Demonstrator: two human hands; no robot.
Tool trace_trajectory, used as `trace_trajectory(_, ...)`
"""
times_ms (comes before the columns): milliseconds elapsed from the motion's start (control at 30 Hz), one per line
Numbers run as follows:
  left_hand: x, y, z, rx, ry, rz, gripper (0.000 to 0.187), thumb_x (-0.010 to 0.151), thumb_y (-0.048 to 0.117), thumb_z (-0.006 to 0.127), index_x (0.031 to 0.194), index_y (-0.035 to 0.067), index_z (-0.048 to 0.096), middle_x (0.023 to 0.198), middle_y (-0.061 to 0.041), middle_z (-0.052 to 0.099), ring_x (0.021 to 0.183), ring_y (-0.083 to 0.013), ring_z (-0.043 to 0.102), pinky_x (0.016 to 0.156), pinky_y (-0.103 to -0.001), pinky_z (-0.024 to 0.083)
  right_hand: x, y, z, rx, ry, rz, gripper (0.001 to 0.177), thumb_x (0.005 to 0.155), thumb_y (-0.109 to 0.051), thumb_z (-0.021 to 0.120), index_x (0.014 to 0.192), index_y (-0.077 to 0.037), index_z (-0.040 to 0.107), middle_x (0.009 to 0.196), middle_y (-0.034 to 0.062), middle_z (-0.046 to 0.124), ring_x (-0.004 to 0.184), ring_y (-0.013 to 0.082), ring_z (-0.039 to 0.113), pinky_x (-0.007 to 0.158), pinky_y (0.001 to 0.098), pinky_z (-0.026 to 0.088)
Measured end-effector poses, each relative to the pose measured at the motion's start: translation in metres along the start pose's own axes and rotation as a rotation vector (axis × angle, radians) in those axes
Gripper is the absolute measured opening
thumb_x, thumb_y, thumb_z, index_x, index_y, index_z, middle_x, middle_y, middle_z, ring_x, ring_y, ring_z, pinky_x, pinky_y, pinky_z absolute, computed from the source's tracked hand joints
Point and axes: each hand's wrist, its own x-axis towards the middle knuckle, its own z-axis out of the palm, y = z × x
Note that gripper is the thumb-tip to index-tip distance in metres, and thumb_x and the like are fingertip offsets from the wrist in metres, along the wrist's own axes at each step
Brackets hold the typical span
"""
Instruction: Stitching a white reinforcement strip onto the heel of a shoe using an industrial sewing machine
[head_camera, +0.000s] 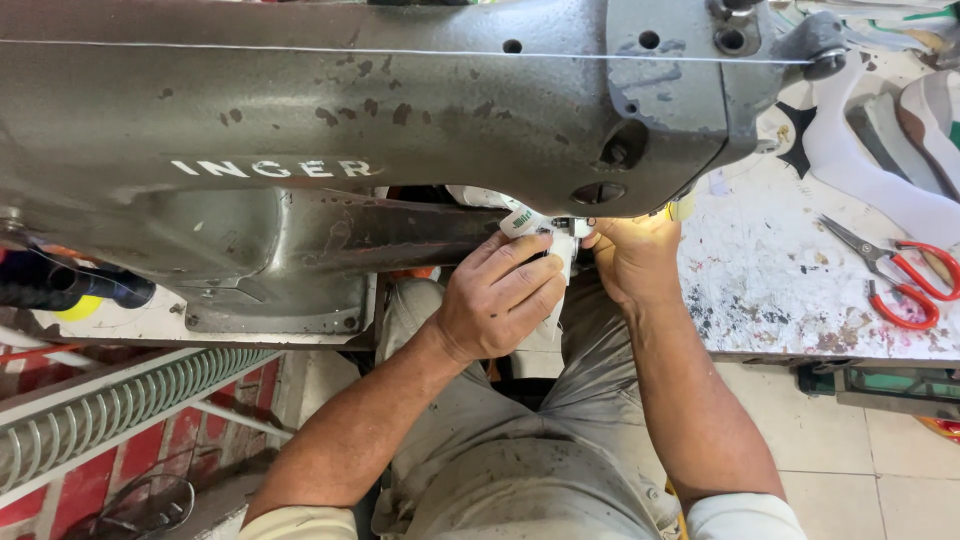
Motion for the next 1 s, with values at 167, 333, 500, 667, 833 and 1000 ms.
trace_trajectory(167, -0.003, -0.001, 0.003, -0.008, -0.003, -0.008, 0.019, 0.103, 0.008, 0.058, 0.092, 0.006, 0.073, 0.095, -0.011, 0.070, 0.096, -0.0347, 0.073, 0.087, -0.051, 0.059, 0.005, 0.003, -0.007, 0.005, -0.038, 0.014, 0.027, 0.073, 0.021, 0.073, 0.096, 0.007, 0.071, 0.076, 0.0189, 0.070, 0.057, 0.0244, 0.071, 0.053, 0.0329, 0.066)
trace_trajectory(333, -0.002, -0.001, 0.004, -0.014, 0.003, -0.014, 0.020, 0.104, 0.008, 0.057, 0.092, 0.005, 0.073, 0.096, -0.011, 0.070, 0.096, -0.0349, 0.073, 0.087, -0.051, 0.059, 0.007, -0.001, -0.002, 0.000, -0.047, 0.014, 0.027, 0.073, 0.020, 0.074, 0.096, 0.008, 0.071, 0.077, 0.0194, 0.071, 0.058, 0.0248, 0.072, 0.054, 0.0320, 0.066)
trace_trajectory(500, -0.001, -0.003, 0.004, -0.009, 0.012, -0.009, 0.019, 0.104, 0.008, 0.057, 0.092, 0.004, 0.073, 0.094, -0.012, 0.069, 0.095, -0.0346, 0.073, 0.085, -0.052, 0.060, 0.002, 0.001, 0.006, 0.014, -0.053, -0.011, 0.026, 0.075, 0.017, 0.077, 0.097, 0.006, 0.069, 0.078, 0.0191, 0.071, 0.058, 0.0258, 0.073, 0.052, 0.0305, 0.066)
trace_trajectory(667, -0.005, -0.001, 0.000, -0.012, 0.020, -0.016, 0.019, 0.103, 0.008, 0.058, 0.092, 0.005, 0.073, 0.094, -0.012, 0.069, 0.094, -0.0347, 0.073, 0.085, -0.052, 0.060, -0.030, 0.009, -0.017, -0.172, -0.088, -0.103, 0.031, 0.096, -0.003, 0.064, 0.124, 0.006, 0.054, 0.076, 0.0126, 0.066, 0.058, 0.0180, 0.065, 0.054, 0.0275, 0.059)
trace_trajectory(833, -0.010, 0.000, 0.002, -0.036, 0.045, -0.046, 0.020, 0.103, 0.006, 0.058, 0.093, 0.004, 0.075, 0.094, -0.012, 0.071, 0.093, -0.0353, 0.073, 0.086, -0.051, 0.059, -0.080, -0.003, -0.008, -0.601, -0.083, -0.541, 0.045, 0.092, 0.005, 0.077, 0.128, 0.004, 0.051, 0.080, 0.0103, 0.059, 0.069, 0.0102, 0.049, 0.065, 0.0269, 0.047)
trace_trajectory(1000, -0.015, 0.001, 0.001, -0.057, 0.027, -0.028, 0.024, 0.104, 0.008, 0.054, 0.096, 0.005, 0.076, 0.095, -0.011, 0.071, 0.095, -0.0332, 0.074, 0.088, -0.049, 0.059, -0.078, -0.021, 0.001, -0.770, -0.235, -0.830, 0.021, 0.082, 0.003, 0.086, 0.098, 0.010, 0.073, 0.080, 0.0161, 0.068, 0.074, 0.0311, 0.064, 0.069, 0.0409, 0.055)
